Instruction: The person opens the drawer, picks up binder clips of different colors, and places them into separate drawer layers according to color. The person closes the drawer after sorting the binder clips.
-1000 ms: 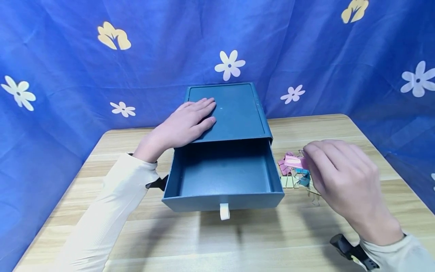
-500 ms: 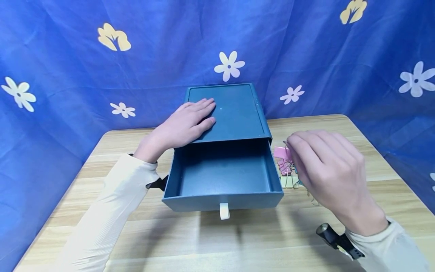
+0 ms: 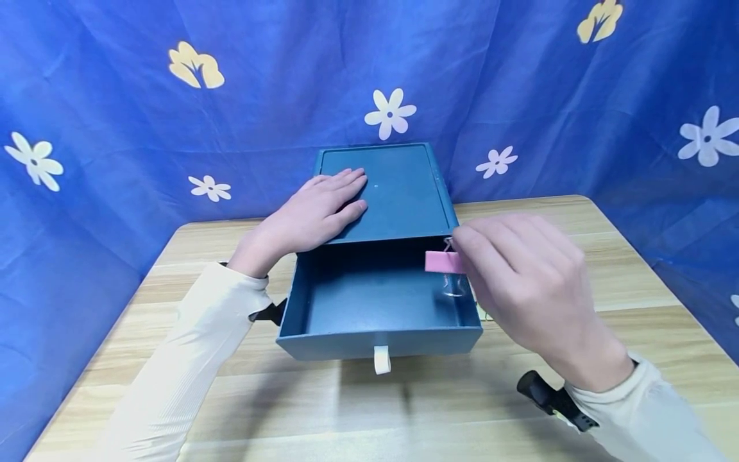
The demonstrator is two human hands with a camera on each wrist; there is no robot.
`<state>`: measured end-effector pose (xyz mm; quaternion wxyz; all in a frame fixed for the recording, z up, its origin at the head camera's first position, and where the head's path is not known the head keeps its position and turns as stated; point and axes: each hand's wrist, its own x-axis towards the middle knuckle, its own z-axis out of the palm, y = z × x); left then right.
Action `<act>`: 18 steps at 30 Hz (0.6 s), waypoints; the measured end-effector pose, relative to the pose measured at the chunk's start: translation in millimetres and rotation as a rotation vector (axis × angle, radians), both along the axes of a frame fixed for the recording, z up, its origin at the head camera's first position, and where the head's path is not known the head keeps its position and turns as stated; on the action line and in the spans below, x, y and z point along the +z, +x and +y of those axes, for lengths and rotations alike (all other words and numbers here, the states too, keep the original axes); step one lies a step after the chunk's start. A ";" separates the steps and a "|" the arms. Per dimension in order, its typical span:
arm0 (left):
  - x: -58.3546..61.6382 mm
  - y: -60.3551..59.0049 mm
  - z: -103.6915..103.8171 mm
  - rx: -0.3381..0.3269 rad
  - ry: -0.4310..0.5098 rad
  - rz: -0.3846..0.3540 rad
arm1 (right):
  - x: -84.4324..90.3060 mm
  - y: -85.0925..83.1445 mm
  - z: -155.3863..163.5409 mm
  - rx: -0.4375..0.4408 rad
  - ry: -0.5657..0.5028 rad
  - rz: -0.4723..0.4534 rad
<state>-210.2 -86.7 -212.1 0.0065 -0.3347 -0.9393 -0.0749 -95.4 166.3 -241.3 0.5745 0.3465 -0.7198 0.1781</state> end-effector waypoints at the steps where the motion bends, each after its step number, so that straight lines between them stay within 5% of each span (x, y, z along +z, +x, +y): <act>1: 0.0 0.0 0.0 0.000 0.001 0.000 | -1.3 -1.2 -1.5 0.016 0.019 -0.011; 6: 0.4 0.4 -0.2 0.000 0.002 -0.001 | -15.4 -11.2 -1.9 0.101 0.181 -0.127; 12: 1.1 1.5 -0.4 0.002 0.007 0.005 | 12.5 7.9 -32.9 0.159 0.362 -0.368; 18: 0.3 0.6 0.0 0.001 0.013 0.007 | 24.1 19.4 -59.3 0.091 0.400 -0.465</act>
